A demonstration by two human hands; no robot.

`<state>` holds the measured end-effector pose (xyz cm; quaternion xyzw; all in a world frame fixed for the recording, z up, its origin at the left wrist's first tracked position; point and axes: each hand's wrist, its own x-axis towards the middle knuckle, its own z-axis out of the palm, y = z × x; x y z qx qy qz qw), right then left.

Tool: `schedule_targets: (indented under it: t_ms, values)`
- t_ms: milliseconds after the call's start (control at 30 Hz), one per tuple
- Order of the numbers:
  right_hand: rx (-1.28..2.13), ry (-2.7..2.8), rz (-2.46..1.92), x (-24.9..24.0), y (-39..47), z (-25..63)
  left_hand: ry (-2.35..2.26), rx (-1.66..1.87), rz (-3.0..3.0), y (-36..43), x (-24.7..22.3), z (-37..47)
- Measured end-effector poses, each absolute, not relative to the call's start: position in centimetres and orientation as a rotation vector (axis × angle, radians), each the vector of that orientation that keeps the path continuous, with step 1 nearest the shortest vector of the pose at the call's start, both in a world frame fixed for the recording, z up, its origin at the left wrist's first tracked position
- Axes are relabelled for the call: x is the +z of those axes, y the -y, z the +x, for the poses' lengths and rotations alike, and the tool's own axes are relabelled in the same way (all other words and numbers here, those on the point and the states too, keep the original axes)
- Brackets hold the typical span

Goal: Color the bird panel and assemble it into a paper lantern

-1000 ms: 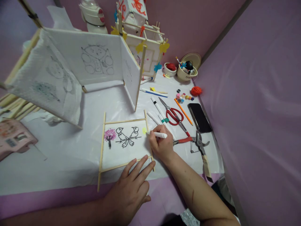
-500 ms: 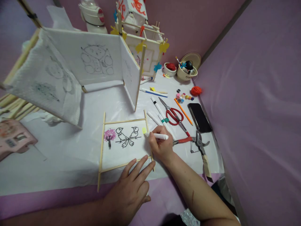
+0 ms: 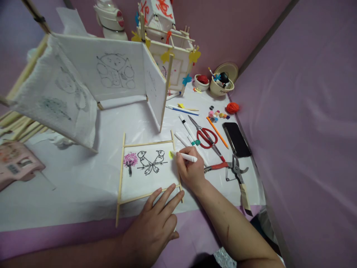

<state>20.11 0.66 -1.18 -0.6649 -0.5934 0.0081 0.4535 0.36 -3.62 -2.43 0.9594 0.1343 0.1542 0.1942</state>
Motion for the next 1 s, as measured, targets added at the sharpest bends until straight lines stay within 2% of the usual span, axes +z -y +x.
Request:
schedule_targets:
  t_ms: [1000]
  values:
    - [0.078,1.495,-1.561,-1.33,-0.48,20.14,-0.367,0.424,2.701,3.57,-2.35,0.39]
